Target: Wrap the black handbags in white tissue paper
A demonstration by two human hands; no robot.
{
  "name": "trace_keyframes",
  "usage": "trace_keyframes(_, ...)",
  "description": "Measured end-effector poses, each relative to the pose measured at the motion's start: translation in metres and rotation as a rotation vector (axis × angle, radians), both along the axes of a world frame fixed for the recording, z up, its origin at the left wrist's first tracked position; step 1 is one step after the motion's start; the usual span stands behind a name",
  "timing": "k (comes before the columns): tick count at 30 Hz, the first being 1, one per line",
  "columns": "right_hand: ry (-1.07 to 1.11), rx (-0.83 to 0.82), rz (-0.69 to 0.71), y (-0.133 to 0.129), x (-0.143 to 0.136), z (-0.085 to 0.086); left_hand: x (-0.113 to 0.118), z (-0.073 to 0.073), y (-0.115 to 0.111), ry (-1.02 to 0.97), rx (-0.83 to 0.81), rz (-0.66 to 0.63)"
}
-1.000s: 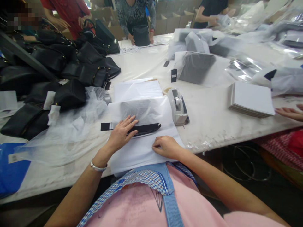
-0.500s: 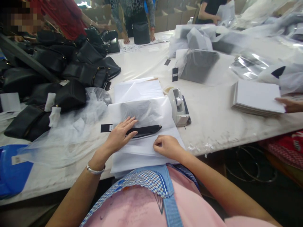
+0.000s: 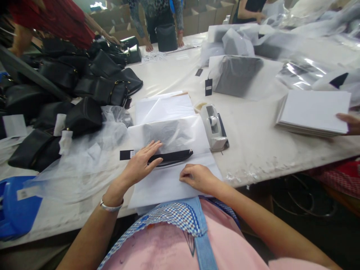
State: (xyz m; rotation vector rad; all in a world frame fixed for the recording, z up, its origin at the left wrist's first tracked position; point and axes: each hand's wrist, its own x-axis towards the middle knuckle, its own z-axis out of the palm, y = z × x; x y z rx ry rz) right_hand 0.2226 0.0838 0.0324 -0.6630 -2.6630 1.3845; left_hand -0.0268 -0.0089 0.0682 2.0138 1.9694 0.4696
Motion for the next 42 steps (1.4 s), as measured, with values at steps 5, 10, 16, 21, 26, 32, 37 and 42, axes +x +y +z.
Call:
trace_keyframes(5, 0.077, 0.221, 0.23, -0.017, -0.001, -0.013, 0.0, -0.001, 0.0, -0.001, 0.004, 0.003)
trace_keyframes(10, 0.061, 0.343, 0.248, -0.023, -0.004, -0.029, 0.0, -0.001, -0.001, 0.004, 0.004, 0.007)
trace_keyframes(16, 0.091, 0.178, 0.196, -0.013, -0.005, -0.008, 0.0, -0.001, -0.001, -0.011, 0.0, 0.007)
trace_keyframes(21, 0.091, 0.176, 0.135, 0.007, -0.014, 0.032, -0.003, 0.006, 0.001, -0.064, -0.025, -0.007)
trace_keyframes(26, 0.031, 0.152, 0.184, 0.02, -0.026, 0.054, -0.014, 0.02, 0.003, -0.133, -0.109, -0.05)
trace_keyframes(32, 0.029, 0.085, 0.129, 0.021, -0.03, 0.043, -0.027, 0.022, -0.001, -0.153, -0.166, -0.208)
trace_keyframes(37, 0.11, 0.064, 0.046, 0.017, -0.029, 0.039, -0.024, 0.021, -0.002, -0.159, -0.16, -0.185)
trace_keyframes(42, 0.088, 0.073, 0.017, 0.009, -0.028, 0.04, -0.02, 0.014, -0.003, -0.14, -0.094, -0.149)
